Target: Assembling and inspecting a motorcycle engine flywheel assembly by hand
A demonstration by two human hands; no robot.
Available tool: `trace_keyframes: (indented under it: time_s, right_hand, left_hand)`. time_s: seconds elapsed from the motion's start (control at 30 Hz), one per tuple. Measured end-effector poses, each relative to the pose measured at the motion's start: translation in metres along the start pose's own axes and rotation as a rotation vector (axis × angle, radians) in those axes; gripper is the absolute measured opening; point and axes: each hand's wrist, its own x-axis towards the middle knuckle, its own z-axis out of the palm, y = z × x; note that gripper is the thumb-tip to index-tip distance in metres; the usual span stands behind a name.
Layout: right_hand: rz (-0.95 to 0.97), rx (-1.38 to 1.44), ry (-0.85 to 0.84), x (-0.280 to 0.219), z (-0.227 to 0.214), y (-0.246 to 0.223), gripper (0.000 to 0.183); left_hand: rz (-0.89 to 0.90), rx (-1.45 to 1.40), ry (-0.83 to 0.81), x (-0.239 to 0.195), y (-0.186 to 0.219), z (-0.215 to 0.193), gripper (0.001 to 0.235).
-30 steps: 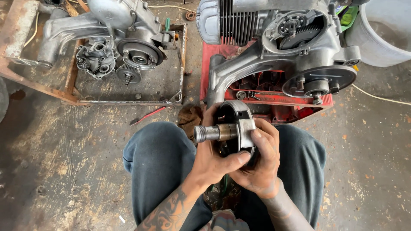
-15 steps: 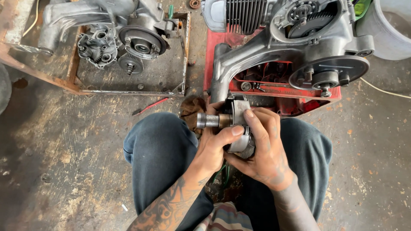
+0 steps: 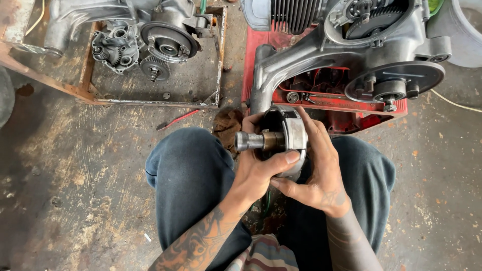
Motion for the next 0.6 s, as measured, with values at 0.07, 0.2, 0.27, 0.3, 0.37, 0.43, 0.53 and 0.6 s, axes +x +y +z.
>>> trace_keyframes:
  time_s: [0.07, 0.2, 0.27, 0.3, 0.37, 0.43, 0.53, 0.6]
  right_hand:
    - [0.014, -0.049, 0.016, -0.001, 0.001, 0.001, 0.117]
    - [-0.008, -0.009, 0.036, -0.006, 0.007, 0.003, 0.114]
    - [-0.052, -0.008, 0.077, -0.008, 0.010, 0.006, 0.113]
    - [-0.052, -0.008, 0.074, -0.009, 0.010, 0.007, 0.113]
    - [-0.111, -0.052, 0.112, -0.010, 0.011, 0.008, 0.111]
    - [-0.131, -0.063, 0.127, -0.011, 0.013, 0.009, 0.110]
    - [-0.172, -0.101, 0.173, -0.014, 0.017, 0.015, 0.109]
    - [-0.192, -0.127, 0.200, -0.016, 0.021, 0.017, 0.109]
  left_hand:
    - [0.031, 0.012, -0.004, -0.001, -0.001, 0.001, 0.082]
    - [0.030, -0.006, -0.004, -0.002, 0.002, 0.000, 0.080]
    - [0.033, 0.050, -0.008, -0.002, 0.004, 0.000, 0.080]
    - [0.034, 0.049, -0.006, -0.002, 0.004, 0.000, 0.080]
    - [0.095, 0.035, -0.059, -0.002, 0.005, 0.000, 0.080]
    - [0.094, 0.038, -0.063, -0.002, 0.004, -0.001, 0.082]
    - [0.092, 0.036, -0.075, -0.003, 0.006, -0.001, 0.085]
    - [0.091, 0.032, -0.079, -0.004, 0.007, -0.001, 0.086]
